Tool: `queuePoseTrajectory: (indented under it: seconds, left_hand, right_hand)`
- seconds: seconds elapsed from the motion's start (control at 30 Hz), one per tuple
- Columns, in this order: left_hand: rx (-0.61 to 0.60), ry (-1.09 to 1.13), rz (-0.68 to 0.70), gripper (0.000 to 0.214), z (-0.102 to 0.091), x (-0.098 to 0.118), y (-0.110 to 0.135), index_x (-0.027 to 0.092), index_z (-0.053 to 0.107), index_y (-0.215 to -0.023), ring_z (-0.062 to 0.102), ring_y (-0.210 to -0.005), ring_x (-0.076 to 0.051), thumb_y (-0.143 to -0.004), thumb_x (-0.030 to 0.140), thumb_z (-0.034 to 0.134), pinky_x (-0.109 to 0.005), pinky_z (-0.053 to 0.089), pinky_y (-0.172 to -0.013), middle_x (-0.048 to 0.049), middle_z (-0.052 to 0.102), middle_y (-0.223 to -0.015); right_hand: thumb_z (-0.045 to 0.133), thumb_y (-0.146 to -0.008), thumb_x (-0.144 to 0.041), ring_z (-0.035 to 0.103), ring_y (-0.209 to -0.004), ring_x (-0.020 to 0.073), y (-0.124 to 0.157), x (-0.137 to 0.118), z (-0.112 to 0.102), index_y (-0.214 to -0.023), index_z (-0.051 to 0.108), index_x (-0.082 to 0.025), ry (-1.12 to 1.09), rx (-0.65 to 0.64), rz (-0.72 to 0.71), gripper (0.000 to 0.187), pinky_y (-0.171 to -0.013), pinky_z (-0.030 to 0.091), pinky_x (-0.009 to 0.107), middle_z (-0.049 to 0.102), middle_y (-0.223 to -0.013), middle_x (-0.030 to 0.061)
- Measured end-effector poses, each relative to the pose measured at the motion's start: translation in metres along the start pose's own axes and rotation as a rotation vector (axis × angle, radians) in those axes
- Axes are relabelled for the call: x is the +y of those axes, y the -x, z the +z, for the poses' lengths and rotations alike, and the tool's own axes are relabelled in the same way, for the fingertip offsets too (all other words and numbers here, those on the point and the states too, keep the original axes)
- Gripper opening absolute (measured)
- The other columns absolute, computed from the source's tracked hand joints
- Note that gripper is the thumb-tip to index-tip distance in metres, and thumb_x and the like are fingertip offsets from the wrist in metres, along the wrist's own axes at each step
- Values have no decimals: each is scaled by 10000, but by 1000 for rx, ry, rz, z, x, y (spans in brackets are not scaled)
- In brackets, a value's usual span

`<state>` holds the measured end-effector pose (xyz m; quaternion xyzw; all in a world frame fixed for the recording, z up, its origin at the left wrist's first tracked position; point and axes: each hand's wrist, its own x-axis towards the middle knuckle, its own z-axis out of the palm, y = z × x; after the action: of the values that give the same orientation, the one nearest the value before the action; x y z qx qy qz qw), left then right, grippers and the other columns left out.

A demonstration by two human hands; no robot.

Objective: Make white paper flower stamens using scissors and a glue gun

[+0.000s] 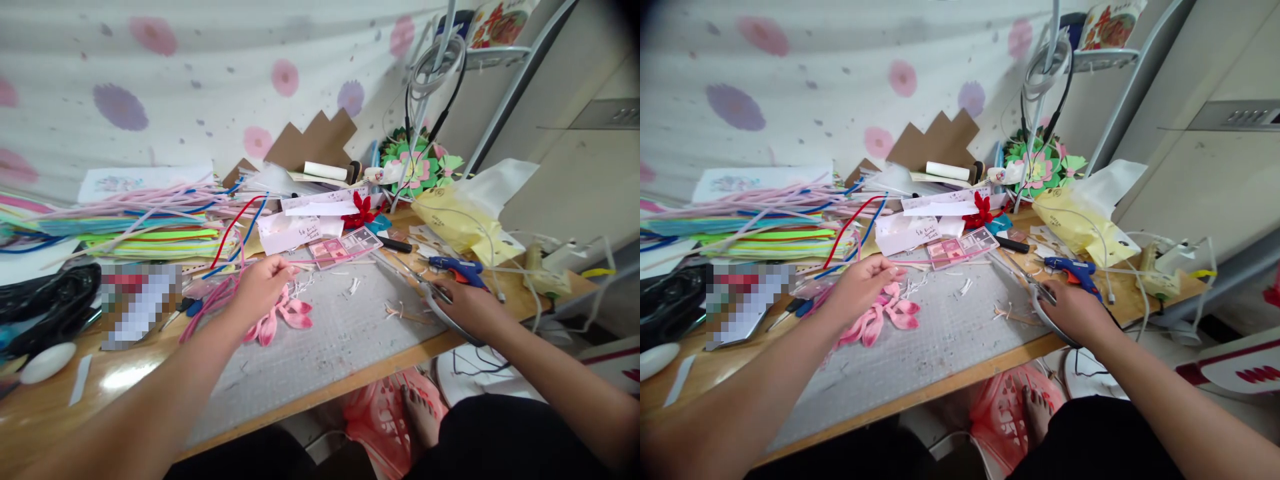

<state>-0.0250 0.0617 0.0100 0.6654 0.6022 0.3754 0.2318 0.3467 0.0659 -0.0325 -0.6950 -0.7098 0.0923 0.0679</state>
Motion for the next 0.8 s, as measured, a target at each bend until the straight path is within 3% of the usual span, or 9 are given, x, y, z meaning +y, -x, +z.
queuePoseTrajectory:
  seconds: [0.1, 0.17, 0.23, 0.37, 0.53, 0.63, 0.8]
  left_hand:
    - [34, 0, -42, 169, -14, -5, -8, 187, 563, -647, 502, -489, -132, -772, 300, 556, -231, 338, -480, 41, 561, -544]
    - [51, 14, -54, 155, -17, -4, -5, 186, 570, -667, 498, -507, -131, -777, 295, 555, -236, 345, -493, 42, 559, -564]
    - [30, 49, -54, 158, -12, 0, 5, 187, 581, -704, 539, -560, -142, -798, 306, 539, -246, 385, -525, 24, 608, -633]
    - [-126, 218, -24, 159, 7, 10, 35, 187, 611, -742, 620, -735, -183, -816, 307, 538, -286, 464, -639, -32, 683, -776]
    - [-203, 340, -28, 152, 22, 6, 53, 191, 636, -780, 640, -777, -196, -812, 315, 554, -313, 500, -677, -50, 700, -817]
    - [-222, 372, -49, 154, 24, 0, 54, 185, 642, -771, 644, -785, -199, -808, 312, 563, -331, 512, -711, -56, 700, -826]
    - [-256, 565, -166, 156, 25, -2, 54, 173, 637, -764, 666, -765, -194, -793, 318, 588, -351, 533, -750, -58, 708, -820]
  right_hand:
    - [451, -834, -409, 650, -884, 392, -1, -3, -1, -1092, 608, -145, 82, -8, -9, 401, -666, 431, 400, 700, -964, 204]
    - [445, -838, -398, 656, -869, 382, -1, -6, -2, -1110, 598, -142, 124, -16, -16, 403, -646, 426, 386, 700, -953, 210]
    - [464, -830, -418, 660, -851, 374, -2, -8, -2, -1128, 587, -148, 164, -19, -12, 420, -629, 427, 375, 702, -945, 206]
    - [464, -830, -477, 659, -857, 358, -5, -8, 0, -1174, 559, -164, 240, -8, 15, 474, -632, 437, 368, 697, -973, 184]
    - [439, -861, -446, 648, -907, 316, -3, -8, -1, -1190, 549, -161, 292, -19, -6, 449, -687, 439, 352, 689, -1029, 158]
    - [438, -867, -424, 652, -869, 315, 3, -10, -9, -1093, 602, -150, 314, -14, -14, 392, -659, 427, 345, 704, -960, 159]
    - [351, -901, -412, 654, -770, 311, 17, -19, -33, -771, 632, -181, 349, 88, 45, 386, -574, 395, 332, 704, -837, 138]
